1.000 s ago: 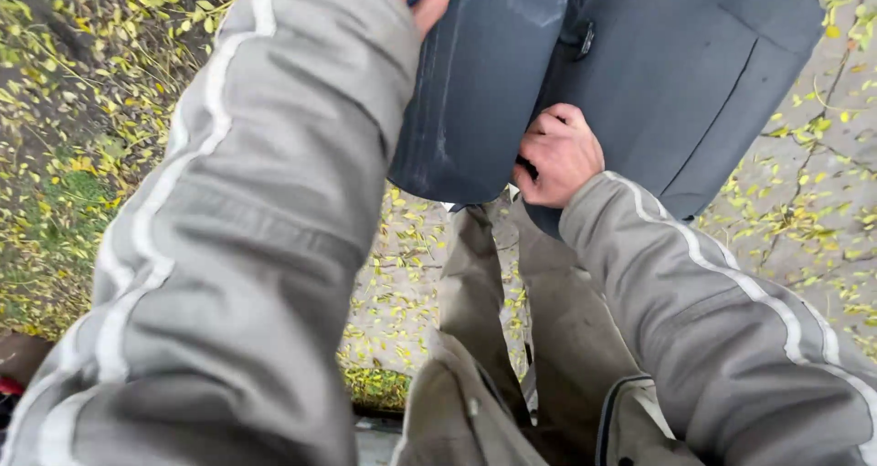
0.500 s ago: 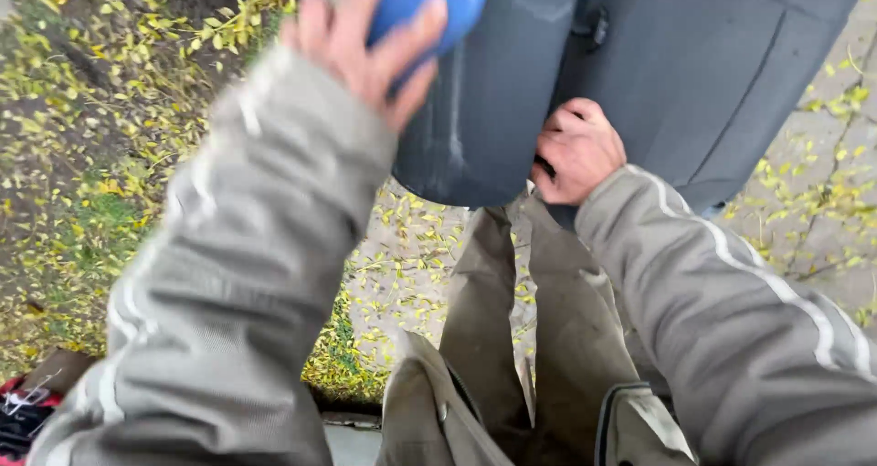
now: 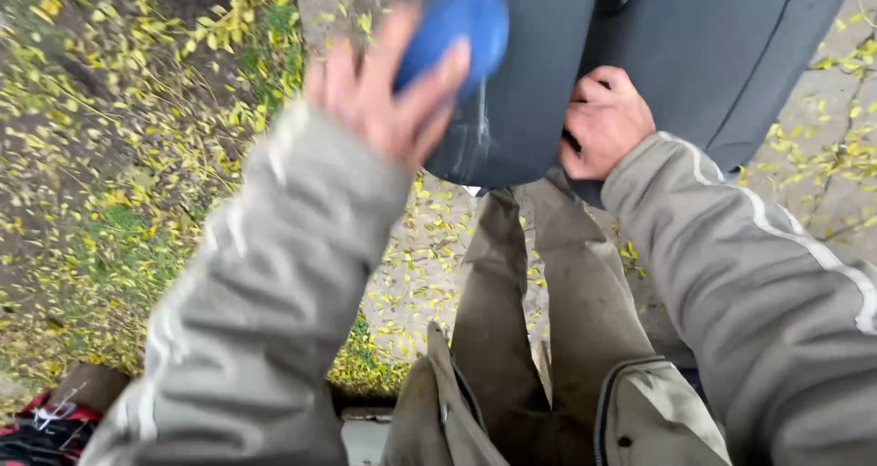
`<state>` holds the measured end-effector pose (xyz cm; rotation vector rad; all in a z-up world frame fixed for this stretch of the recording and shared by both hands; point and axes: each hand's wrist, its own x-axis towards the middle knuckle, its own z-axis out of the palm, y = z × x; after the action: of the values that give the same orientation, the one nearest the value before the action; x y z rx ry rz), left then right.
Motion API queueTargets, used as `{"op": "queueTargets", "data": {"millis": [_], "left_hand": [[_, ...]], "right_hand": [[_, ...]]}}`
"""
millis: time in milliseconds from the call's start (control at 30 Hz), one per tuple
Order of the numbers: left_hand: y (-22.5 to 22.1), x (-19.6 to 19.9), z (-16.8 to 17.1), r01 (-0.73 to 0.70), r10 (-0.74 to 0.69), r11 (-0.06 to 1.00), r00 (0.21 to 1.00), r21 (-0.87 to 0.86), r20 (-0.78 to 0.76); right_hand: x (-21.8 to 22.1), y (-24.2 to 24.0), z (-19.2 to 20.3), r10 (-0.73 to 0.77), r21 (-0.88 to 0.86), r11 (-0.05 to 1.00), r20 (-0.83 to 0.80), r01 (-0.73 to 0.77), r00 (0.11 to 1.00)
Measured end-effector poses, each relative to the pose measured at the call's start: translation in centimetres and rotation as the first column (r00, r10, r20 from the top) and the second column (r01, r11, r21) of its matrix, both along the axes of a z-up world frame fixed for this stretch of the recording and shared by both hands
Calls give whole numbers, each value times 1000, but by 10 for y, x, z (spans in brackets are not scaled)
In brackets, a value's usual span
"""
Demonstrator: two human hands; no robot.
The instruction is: Scrubbing a car seat headrest with a brush and cleaning solution.
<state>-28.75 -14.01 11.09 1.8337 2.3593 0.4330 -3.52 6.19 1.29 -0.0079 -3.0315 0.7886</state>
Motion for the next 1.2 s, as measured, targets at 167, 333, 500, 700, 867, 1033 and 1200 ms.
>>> {"op": "queueTargets", "data": {"millis": [167, 333, 500, 700, 867, 1033, 1200], "left_hand": [[-43, 22, 24, 163, -162, 986, 985, 16, -63], [47, -33, -17, 76, -54, 993, 972, 89, -229], [-15, 13, 32, 111, -111, 992, 994, -65, -3], [30, -11, 17, 68, -71, 997, 989, -28, -132], [44, -2, 28, -79, 59, 987, 988, -138, -146], [-32, 95, 20, -280, 274, 936, 960, -211, -58], [91, 36, 1, -429, 414, 895, 900, -119, -135]], "right_hand": [[2, 3, -2, -39, -7, 999, 38, 39, 999], [10, 0, 2, -39, 4, 999, 47, 39, 998], [-5, 4, -2, -21, -5, 1000, -5, 21, 1000], [2, 4, -7, -40, -69, 997, 1, 40, 999], [-5, 7, 7, 35, -34, 999, 39, -34, 999], [-3, 6, -8, -31, -63, 998, -7, 30, 999], [-2, 7, -7, -45, -77, 996, -62, 40, 997]]}}
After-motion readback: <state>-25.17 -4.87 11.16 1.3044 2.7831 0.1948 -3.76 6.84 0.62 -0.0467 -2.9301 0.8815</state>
